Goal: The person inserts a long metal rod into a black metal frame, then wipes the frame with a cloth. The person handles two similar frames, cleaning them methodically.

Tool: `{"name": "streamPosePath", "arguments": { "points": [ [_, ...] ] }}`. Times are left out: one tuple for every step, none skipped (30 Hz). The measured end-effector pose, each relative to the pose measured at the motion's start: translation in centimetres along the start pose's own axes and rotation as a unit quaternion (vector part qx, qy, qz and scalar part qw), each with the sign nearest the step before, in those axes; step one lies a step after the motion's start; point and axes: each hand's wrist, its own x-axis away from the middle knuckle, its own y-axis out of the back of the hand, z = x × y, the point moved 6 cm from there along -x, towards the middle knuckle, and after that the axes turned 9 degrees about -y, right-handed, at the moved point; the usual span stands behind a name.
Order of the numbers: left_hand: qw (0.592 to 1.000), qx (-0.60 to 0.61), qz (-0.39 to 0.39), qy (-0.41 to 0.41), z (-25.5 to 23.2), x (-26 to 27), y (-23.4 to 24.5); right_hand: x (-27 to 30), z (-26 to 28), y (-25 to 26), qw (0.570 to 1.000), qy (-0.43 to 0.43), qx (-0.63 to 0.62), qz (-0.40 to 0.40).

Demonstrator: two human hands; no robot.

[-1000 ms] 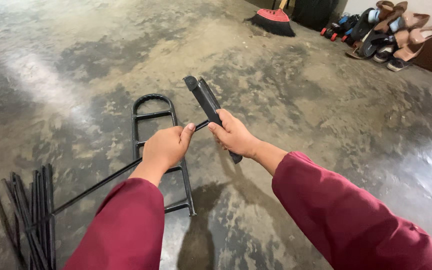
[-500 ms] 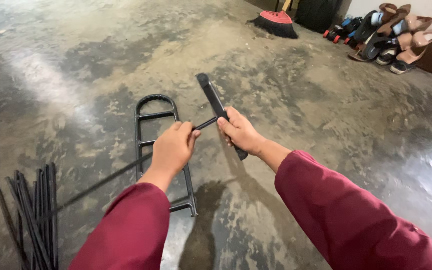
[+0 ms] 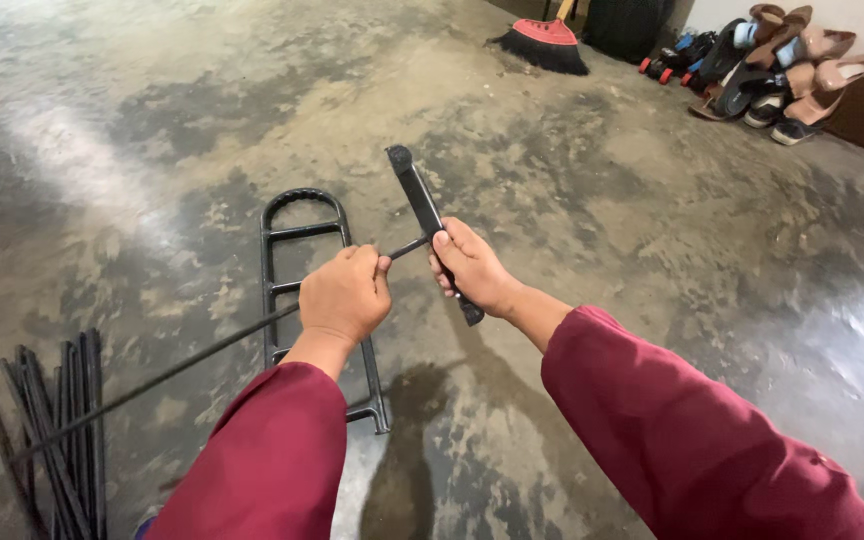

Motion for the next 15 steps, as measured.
{"name": "streamPosePath", "arguments": {
  "points": [
    [1.0,0.004,0.016,0.014,0.1,0.0,-0.2,0.0,-0.1,0.1,1.0,-0.002,0.006,-0.002],
    [0.999,0.008,0.032,0.029,0.2,0.0,-0.5,0.1,-0.2,0.3,1.0,-0.003,0.013,-0.005],
    [0.998,0.012,0.048,0.043,0.4,0.0,-0.7,0.1,-0.3,0.4,1.0,-0.004,0.019,-0.008],
    [0.996,0.014,0.068,0.052,0.5,0.0,-1.0,0.2,-0.5,0.5,1.0,-0.009,0.022,-0.008],
    [0.994,0.016,0.089,0.061,0.7,0.0,-1.4,0.2,-0.8,0.6,1.0,-0.013,0.024,-0.007],
    [0.991,0.018,0.108,0.07,0.9,0.0,-1.7,0.2,-1.0,0.7,0.999,-0.017,0.027,-0.007],
    [0.989,0.026,0.123,0.08,1.2,-0.1,-2.0,0.1,-1.2,0.7,1.0,-0.011,0.029,-0.001],
    [0.986,0.034,0.137,0.091,1.5,-0.1,-2.2,0.0,-1.3,0.7,1.0,-0.006,0.03,0.006],
    [0.982,0.042,0.152,0.102,1.8,-0.1,-2.4,0.0,-1.4,0.7,0.999,-0.001,0.032,0.012],
    [0.98,0.052,0.16,0.105,2.0,-0.1,-2.6,0.0,-1.6,0.7,0.999,-0.003,0.034,0.013],
    [0.978,0.061,0.169,0.109,2.1,-0.2,-2.7,0.0,-1.8,0.8,0.999,-0.005,0.036,0.013],
    [0.975,0.072,0.177,0.113,2.2,-0.1,-2.8,0.0,-1.8,0.8,0.999,-0.007,0.038,0.014],
    [0.973,0.09,0.177,0.116,2.2,0.0,-2.9,0.0,-1.9,0.9,0.999,-0.008,0.034,0.008],
    [0.971,0.108,0.176,0.12,2.1,0.2,-2.9,-0.1,-1.8,0.9,1.0,-0.009,0.03,0.001],
    [0.968,0.126,0.176,0.123,2.0,0.5,-2.9,-0.2,-1.7,0.9,1.0,-0.009,0.025,-0.005]
  ]
}}
